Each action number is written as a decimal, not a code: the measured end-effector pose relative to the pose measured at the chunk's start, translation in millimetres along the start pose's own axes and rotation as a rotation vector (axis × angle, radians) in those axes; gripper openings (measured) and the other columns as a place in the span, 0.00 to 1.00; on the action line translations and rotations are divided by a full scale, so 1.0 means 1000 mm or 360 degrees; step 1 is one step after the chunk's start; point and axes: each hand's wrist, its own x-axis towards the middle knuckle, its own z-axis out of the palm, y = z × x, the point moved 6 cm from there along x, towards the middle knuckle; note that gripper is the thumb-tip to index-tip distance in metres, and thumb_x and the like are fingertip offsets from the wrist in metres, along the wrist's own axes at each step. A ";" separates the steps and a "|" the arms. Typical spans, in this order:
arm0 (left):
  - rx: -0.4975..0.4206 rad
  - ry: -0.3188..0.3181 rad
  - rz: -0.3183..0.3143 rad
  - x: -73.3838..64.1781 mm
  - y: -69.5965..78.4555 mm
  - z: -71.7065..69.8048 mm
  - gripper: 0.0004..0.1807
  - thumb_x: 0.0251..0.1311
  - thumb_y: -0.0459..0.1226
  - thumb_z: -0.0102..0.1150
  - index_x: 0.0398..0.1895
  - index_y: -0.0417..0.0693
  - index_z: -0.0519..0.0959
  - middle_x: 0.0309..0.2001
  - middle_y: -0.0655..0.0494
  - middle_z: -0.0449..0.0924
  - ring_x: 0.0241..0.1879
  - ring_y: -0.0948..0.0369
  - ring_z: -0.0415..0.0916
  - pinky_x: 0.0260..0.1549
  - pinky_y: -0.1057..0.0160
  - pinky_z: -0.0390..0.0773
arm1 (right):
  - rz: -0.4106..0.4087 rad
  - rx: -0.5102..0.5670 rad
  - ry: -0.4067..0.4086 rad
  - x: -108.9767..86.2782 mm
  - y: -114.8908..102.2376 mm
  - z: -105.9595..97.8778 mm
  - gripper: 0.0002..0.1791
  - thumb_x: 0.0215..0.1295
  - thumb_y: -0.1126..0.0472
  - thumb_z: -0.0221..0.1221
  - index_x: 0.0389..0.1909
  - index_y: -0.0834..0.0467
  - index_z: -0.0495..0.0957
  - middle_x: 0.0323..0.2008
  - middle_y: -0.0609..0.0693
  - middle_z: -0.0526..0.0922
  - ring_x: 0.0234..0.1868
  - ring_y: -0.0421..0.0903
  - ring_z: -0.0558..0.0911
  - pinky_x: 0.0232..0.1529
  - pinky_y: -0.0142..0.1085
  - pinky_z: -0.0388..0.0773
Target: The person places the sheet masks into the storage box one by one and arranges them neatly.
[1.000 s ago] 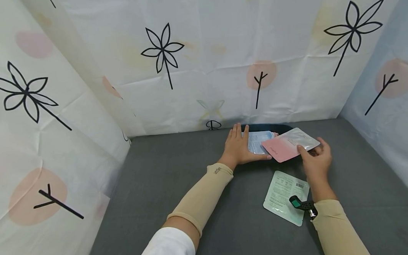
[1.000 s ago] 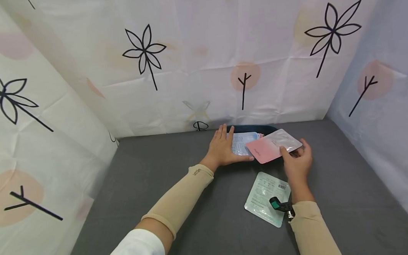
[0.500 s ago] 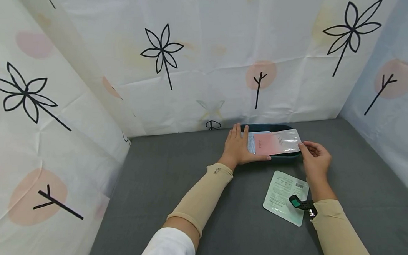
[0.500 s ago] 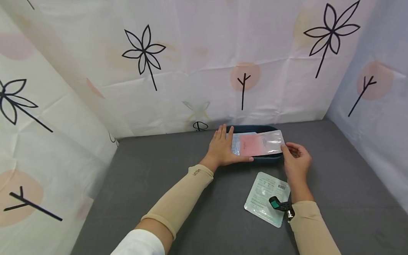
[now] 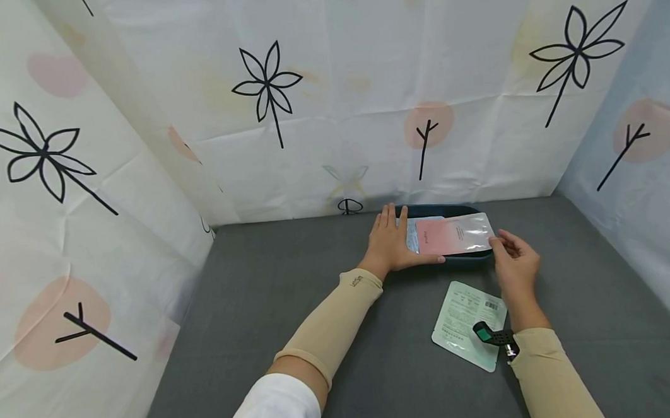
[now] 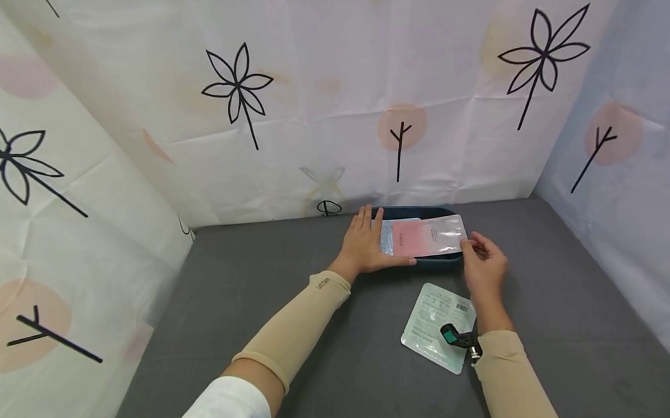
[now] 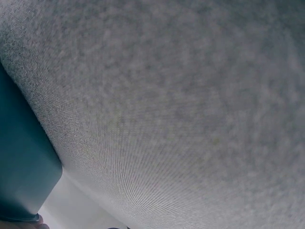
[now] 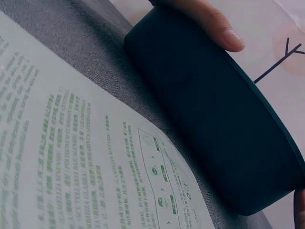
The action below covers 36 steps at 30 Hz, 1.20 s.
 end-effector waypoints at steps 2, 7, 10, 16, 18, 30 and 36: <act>0.0002 -0.0010 -0.0002 0.001 0.000 0.002 0.80 0.40 0.89 0.52 0.89 0.54 0.38 0.88 0.44 0.37 0.88 0.51 0.33 0.85 0.51 0.39 | 0.0008 -0.0031 -0.0021 -0.001 0.000 0.001 0.26 0.78 0.52 0.62 0.69 0.60 0.79 0.43 0.31 0.76 0.46 0.30 0.75 0.48 0.17 0.74; 0.0000 -0.0046 0.0001 0.004 -0.001 0.005 0.80 0.40 0.89 0.50 0.89 0.55 0.37 0.88 0.44 0.34 0.88 0.51 0.31 0.85 0.51 0.38 | -0.0036 -0.0082 -0.0059 -0.004 -0.004 0.002 0.24 0.78 0.52 0.62 0.65 0.62 0.82 0.46 0.31 0.75 0.47 0.28 0.75 0.49 0.18 0.74; 0.0013 -0.0028 0.0014 0.002 -0.001 0.002 0.79 0.41 0.89 0.50 0.89 0.54 0.38 0.88 0.43 0.35 0.88 0.50 0.32 0.85 0.50 0.38 | -0.0077 -0.0084 -0.0084 -0.004 -0.006 0.001 0.22 0.77 0.53 0.62 0.61 0.65 0.84 0.44 0.29 0.76 0.45 0.27 0.76 0.47 0.19 0.72; 0.0044 0.0063 0.0049 -0.002 0.001 -0.004 0.77 0.44 0.88 0.50 0.89 0.52 0.42 0.88 0.41 0.39 0.88 0.49 0.37 0.85 0.49 0.42 | -0.0080 -0.0088 -0.0118 -0.003 -0.008 -0.003 0.23 0.77 0.53 0.62 0.61 0.65 0.84 0.41 0.27 0.76 0.45 0.27 0.76 0.45 0.19 0.72; 0.0054 0.0069 0.0051 -0.002 0.002 -0.004 0.78 0.43 0.88 0.50 0.89 0.51 0.42 0.88 0.41 0.40 0.88 0.48 0.37 0.85 0.49 0.43 | -0.0071 -0.0080 -0.0125 -0.003 -0.008 -0.005 0.23 0.77 0.52 0.62 0.62 0.65 0.83 0.41 0.27 0.77 0.45 0.27 0.76 0.44 0.18 0.73; 0.0040 0.0066 0.0041 -0.006 0.002 -0.004 0.78 0.43 0.88 0.51 0.89 0.51 0.42 0.88 0.42 0.40 0.87 0.48 0.39 0.85 0.49 0.43 | -0.0091 -0.0009 -0.0138 -0.001 0.000 -0.011 0.20 0.79 0.55 0.60 0.61 0.65 0.84 0.42 0.25 0.84 0.46 0.23 0.80 0.48 0.15 0.76; 0.0031 0.0083 0.0037 -0.005 0.002 -0.005 0.78 0.43 0.88 0.52 0.88 0.51 0.43 0.87 0.41 0.41 0.87 0.48 0.39 0.85 0.50 0.43 | -0.0148 0.0034 -0.0158 0.001 0.003 -0.011 0.19 0.79 0.58 0.60 0.60 0.66 0.84 0.40 0.23 0.82 0.45 0.24 0.80 0.48 0.14 0.76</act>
